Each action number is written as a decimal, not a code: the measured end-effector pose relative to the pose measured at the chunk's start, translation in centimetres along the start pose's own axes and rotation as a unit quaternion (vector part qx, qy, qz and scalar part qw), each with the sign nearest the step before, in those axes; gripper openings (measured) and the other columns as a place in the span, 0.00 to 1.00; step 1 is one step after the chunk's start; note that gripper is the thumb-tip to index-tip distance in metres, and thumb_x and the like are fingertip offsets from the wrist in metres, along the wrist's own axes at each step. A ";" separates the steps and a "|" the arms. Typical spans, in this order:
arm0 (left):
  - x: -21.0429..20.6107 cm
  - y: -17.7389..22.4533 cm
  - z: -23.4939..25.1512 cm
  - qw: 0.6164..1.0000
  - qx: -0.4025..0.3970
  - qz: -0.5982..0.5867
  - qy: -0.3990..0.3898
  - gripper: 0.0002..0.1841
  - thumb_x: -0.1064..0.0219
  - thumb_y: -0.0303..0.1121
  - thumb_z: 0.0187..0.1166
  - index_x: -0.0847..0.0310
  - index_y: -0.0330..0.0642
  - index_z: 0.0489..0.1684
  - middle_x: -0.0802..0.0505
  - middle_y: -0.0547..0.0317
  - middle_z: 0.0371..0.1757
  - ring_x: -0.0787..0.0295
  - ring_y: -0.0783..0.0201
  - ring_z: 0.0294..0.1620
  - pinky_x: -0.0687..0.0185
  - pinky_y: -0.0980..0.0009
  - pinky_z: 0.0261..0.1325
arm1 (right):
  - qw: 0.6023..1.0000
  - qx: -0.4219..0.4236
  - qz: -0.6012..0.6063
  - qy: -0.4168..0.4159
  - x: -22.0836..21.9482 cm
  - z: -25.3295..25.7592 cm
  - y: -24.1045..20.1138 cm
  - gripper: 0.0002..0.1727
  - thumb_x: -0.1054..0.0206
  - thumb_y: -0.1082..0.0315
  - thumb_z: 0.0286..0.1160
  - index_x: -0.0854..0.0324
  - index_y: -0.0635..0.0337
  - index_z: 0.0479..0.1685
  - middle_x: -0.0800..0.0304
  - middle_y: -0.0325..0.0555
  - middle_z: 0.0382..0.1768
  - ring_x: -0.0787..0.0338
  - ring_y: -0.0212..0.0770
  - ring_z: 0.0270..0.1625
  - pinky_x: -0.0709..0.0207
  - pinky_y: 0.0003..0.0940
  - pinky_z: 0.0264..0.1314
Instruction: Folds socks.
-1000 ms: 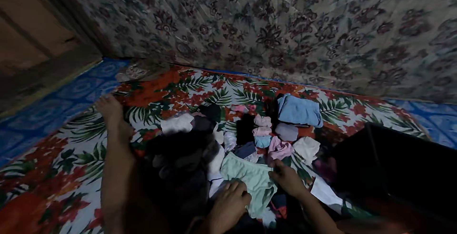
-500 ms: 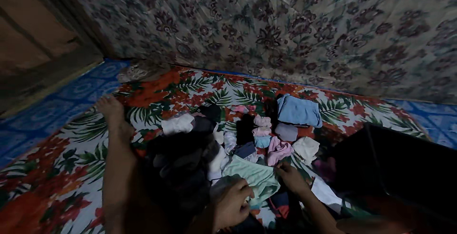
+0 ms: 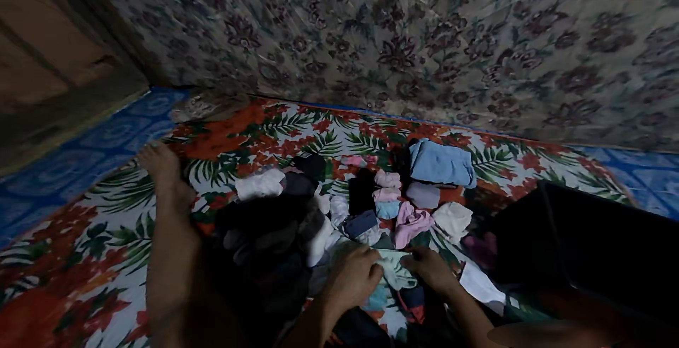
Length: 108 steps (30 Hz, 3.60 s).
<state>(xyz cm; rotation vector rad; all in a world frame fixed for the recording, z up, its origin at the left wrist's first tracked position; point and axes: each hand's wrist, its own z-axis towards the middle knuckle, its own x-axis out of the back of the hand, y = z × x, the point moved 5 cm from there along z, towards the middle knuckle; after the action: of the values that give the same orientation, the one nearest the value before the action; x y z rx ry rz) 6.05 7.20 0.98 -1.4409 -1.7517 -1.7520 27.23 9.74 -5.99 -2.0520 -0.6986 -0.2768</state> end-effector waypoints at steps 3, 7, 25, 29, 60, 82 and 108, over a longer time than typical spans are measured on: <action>2.0 0.9 3.8 0.998 0.039 0.026 0.034 0.22 0.45 0.44 0.88 0.15 0.43 0.68 0.15 0.45 0.72 0.24 0.47 0.79 0.35 0.47 0.83 | 1.000 -0.010 -0.014 0.020 0.2 0.1 0.3 0.23 0.28 0.56 0.76 0.16 0.64 0.62 0.10 0.56 0.49 0.10 0.50 0.51 0.19 0.52 0.60; 2.0 0.3 7.7 0.995 0.072 0.070 -0.003 0.21 0.37 0.43 0.85 0.18 0.43 0.70 0.19 0.44 0.77 0.29 0.44 0.82 0.36 0.43 0.83 | 0.998 -0.004 0.026 0.063 0.8 -1.3 -1.1 0.23 0.25 0.54 0.73 0.17 0.64 0.56 0.11 0.53 0.43 0.12 0.47 0.44 0.18 0.49 0.52; 2.6 -6.2 0.8 0.965 0.250 0.071 0.024 0.26 0.36 0.45 0.83 0.23 0.43 0.77 0.18 0.45 0.78 0.26 0.44 0.81 0.39 0.39 0.83 | 0.988 0.146 0.040 0.028 -6.4 -1.8 -6.6 0.19 0.37 0.64 0.81 0.18 0.60 0.68 0.09 0.47 0.49 0.09 0.38 0.46 0.15 0.38 0.55; 2.8 -5.5 0.8 0.972 0.232 0.020 0.038 0.21 0.36 0.40 0.82 0.17 0.38 0.67 0.12 0.44 0.68 0.18 0.48 0.73 0.30 0.45 0.78 | 0.982 0.185 -0.028 0.033 -6.4 -1.9 -6.6 0.20 0.40 0.65 0.82 0.16 0.60 0.69 0.13 0.54 0.63 0.12 0.44 0.62 0.20 0.40 0.70; 0.3 2.3 -1.0 0.973 0.016 -0.154 0.173 0.36 0.27 0.44 0.73 0.31 0.37 0.81 0.14 0.47 0.73 0.17 0.55 0.73 0.22 0.57 0.78 | 0.931 0.165 0.318 0.074 -3.3 -4.0 -5.4 0.24 0.32 0.65 0.77 0.26 0.68 0.68 0.10 0.48 0.37 0.08 0.40 0.35 0.11 0.38 0.40; 1.2 1.8 -0.4 0.950 0.120 -0.174 0.229 0.17 0.39 0.37 0.83 0.09 0.38 0.56 0.09 0.46 0.59 0.13 0.55 0.62 0.20 0.59 0.69 | 0.945 0.217 0.098 0.226 -3.4 -5.7 -6.2 0.15 0.40 0.66 0.83 0.11 0.65 0.54 0.10 0.52 0.49 0.09 0.40 0.49 0.15 0.38 0.56; -2.7 0.6 -0.9 0.755 0.122 -0.641 0.058 0.17 0.52 0.25 0.88 0.27 0.33 0.70 0.11 0.54 0.58 0.13 0.65 0.58 0.16 0.65 0.63 | 0.925 0.229 0.296 0.060 -2.8 -5.1 -6.1 0.11 0.40 0.68 0.83 0.16 0.66 0.50 0.11 0.43 0.41 0.11 0.33 0.45 0.15 0.34 0.53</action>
<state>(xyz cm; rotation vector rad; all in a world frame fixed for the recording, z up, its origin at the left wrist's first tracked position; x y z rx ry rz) 7.33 5.07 -0.55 0.2288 -3.0217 -1.7955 21.79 6.96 -0.16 -1.6781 -0.0306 0.1067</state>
